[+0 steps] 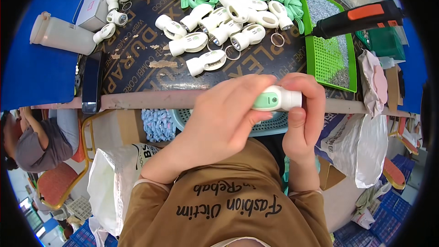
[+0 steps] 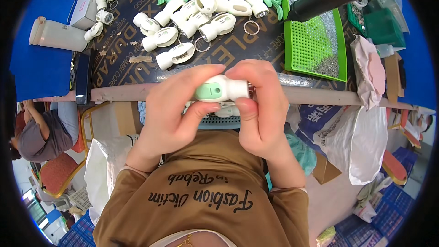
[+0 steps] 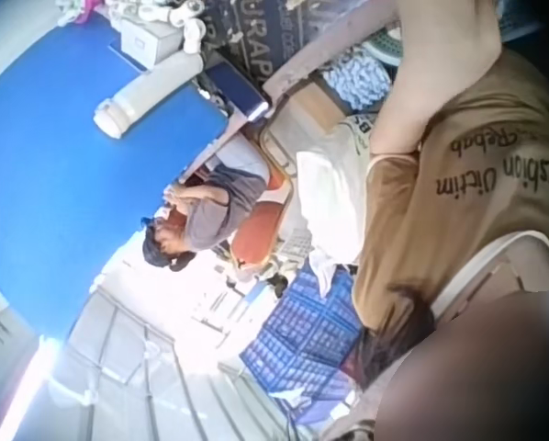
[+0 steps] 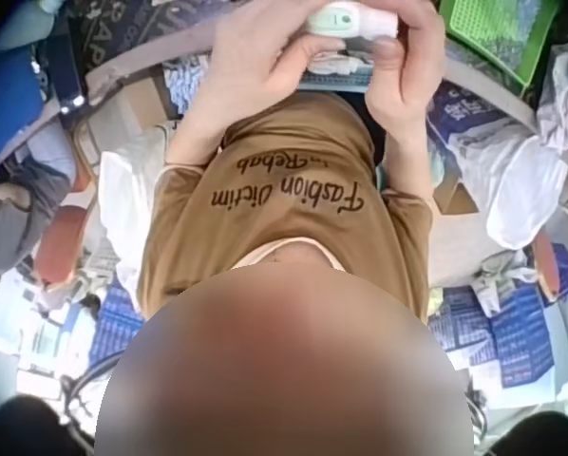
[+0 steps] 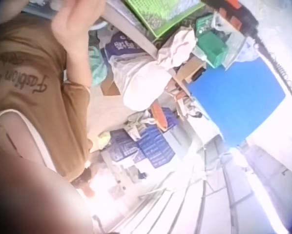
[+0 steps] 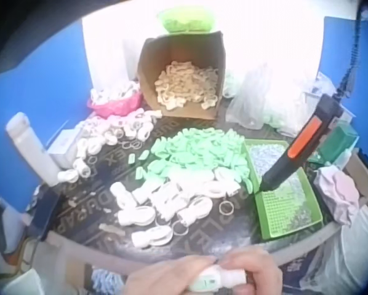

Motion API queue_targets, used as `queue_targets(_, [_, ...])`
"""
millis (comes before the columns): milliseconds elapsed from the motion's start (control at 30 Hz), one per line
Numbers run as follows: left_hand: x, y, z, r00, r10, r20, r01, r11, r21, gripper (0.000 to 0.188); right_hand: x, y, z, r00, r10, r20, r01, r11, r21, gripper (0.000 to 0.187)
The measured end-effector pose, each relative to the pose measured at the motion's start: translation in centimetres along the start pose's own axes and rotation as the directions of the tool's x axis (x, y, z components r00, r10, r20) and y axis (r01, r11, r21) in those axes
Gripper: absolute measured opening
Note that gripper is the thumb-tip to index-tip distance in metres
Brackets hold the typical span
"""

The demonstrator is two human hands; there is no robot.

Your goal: Assembling small plastic toy flashlights by fitting internal components and testing the light functionality.

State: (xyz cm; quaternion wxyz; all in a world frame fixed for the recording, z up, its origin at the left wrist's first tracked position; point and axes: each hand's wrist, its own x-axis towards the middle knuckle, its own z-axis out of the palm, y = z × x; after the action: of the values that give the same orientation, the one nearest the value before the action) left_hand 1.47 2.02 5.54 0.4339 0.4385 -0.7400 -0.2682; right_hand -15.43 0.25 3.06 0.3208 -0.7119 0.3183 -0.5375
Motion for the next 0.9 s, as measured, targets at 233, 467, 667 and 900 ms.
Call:
queue_targets(233, [-0.1, -0.9, 2.3, 0.977, 0.18, -0.118, -0.147, 0.958, 0.245, 0.043, 0.3, 1.0, 1.5, 0.988, 0.014, -0.154, 0.006, 0.992, 0.13, 0.016])
queue_targets(467, [1.0, -2.5, 0.6, 0.851, -0.366, 0.377, 0.501, 0.351, -0.791, 0.031, 2.2, 0.8, -1.1, 0.992, 0.008, 0.124, -0.012, 0.999, 0.034, 0.044])
queue_targets(667, [0.5, -4.1, 1.0, 0.729, -0.006, 0.684, 0.607, -0.454, -0.652, 0.037, 3.2, 2.2, -1.7, 0.928, -0.059, 0.369, -0.013, 0.982, 0.19, 0.056])
queue_targets(900, [0.1, -3.9, 1.3, 0.732, 0.107, 0.673, 0.635, -0.465, -0.616, 0.036, 3.3, 2.5, -0.9, 0.928, -0.051, 0.368, -0.091, 0.929, 0.358, 0.05])
